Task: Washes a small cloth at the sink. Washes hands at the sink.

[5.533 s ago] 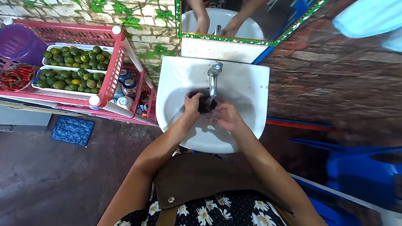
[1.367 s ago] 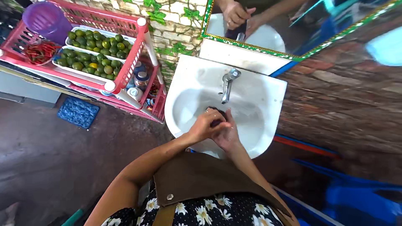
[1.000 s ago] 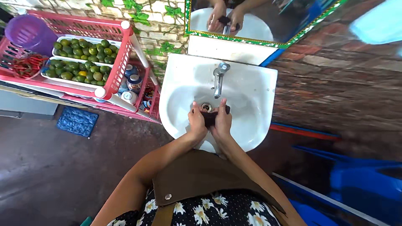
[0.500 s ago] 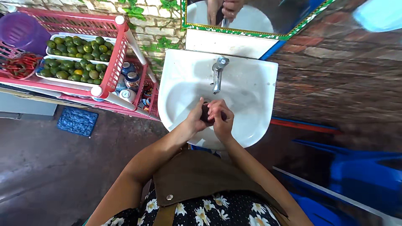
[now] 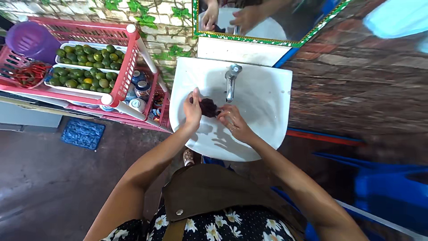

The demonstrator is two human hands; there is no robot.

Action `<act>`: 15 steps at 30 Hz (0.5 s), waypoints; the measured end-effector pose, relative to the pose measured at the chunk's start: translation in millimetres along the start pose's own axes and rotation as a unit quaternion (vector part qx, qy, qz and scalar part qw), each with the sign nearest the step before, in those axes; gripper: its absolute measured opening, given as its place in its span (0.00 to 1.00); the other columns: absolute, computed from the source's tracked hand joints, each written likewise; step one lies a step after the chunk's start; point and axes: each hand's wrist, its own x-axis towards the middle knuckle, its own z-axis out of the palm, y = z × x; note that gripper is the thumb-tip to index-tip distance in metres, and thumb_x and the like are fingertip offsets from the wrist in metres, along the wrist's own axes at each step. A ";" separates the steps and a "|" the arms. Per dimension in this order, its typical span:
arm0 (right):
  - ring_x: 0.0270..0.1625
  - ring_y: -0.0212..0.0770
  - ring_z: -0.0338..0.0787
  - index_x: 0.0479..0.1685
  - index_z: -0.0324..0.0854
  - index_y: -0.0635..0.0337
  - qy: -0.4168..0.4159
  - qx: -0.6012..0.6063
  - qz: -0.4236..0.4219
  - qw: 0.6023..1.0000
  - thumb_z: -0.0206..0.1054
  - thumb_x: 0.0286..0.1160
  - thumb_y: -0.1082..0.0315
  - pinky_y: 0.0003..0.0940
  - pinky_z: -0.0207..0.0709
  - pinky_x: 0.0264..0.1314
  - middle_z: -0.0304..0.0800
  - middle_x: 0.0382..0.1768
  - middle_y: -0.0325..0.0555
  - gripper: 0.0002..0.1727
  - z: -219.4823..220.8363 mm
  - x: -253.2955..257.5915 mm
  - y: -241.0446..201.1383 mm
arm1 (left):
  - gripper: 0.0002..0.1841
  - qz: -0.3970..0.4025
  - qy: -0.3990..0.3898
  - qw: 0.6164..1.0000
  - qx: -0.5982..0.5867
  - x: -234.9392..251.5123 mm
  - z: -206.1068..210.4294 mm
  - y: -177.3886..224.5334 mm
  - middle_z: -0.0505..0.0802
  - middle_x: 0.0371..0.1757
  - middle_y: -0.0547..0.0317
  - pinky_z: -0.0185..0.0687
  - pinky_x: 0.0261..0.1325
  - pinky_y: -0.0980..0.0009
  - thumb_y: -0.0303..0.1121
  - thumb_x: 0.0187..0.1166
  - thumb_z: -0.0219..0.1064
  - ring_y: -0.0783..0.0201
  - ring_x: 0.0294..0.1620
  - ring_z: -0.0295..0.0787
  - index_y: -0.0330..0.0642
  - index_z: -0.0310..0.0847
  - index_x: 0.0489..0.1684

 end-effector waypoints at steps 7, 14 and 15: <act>0.41 0.40 0.91 0.59 0.73 0.51 0.159 0.541 0.323 0.760 0.39 0.88 0.33 0.36 0.87 0.40 0.89 0.42 0.46 0.33 41.9 17.2 -49.7 | 0.13 0.309 -0.116 0.934 0.135 -46.7 19.4 -8.9 0.91 0.47 0.38 0.82 0.61 0.47 0.32 0.83 0.64 0.44 0.54 0.89 0.28 0.89 0.40; 0.29 0.34 0.85 0.56 0.69 0.63 0.412 0.429 0.246 0.765 0.57 0.91 0.59 0.31 0.85 0.38 0.80 0.29 0.42 0.14 59.9 25.1 -50.9 | 0.21 -0.035 -0.041 0.969 -0.239 -58.1 31.7 1.7 0.85 0.29 0.61 0.83 0.52 0.68 0.33 0.95 0.42 0.69 0.38 0.85 0.34 0.77 0.31; 0.28 0.35 0.87 0.47 0.71 0.63 0.442 0.381 0.208 0.785 0.60 0.90 0.62 0.33 0.87 0.39 0.83 0.27 0.42 0.12 62.6 22.4 -55.9 | 0.23 -0.100 -0.029 0.947 -0.305 -56.3 32.5 6.6 0.85 0.28 0.61 0.84 0.50 0.67 0.37 0.96 0.40 0.68 0.36 0.85 0.38 0.75 0.30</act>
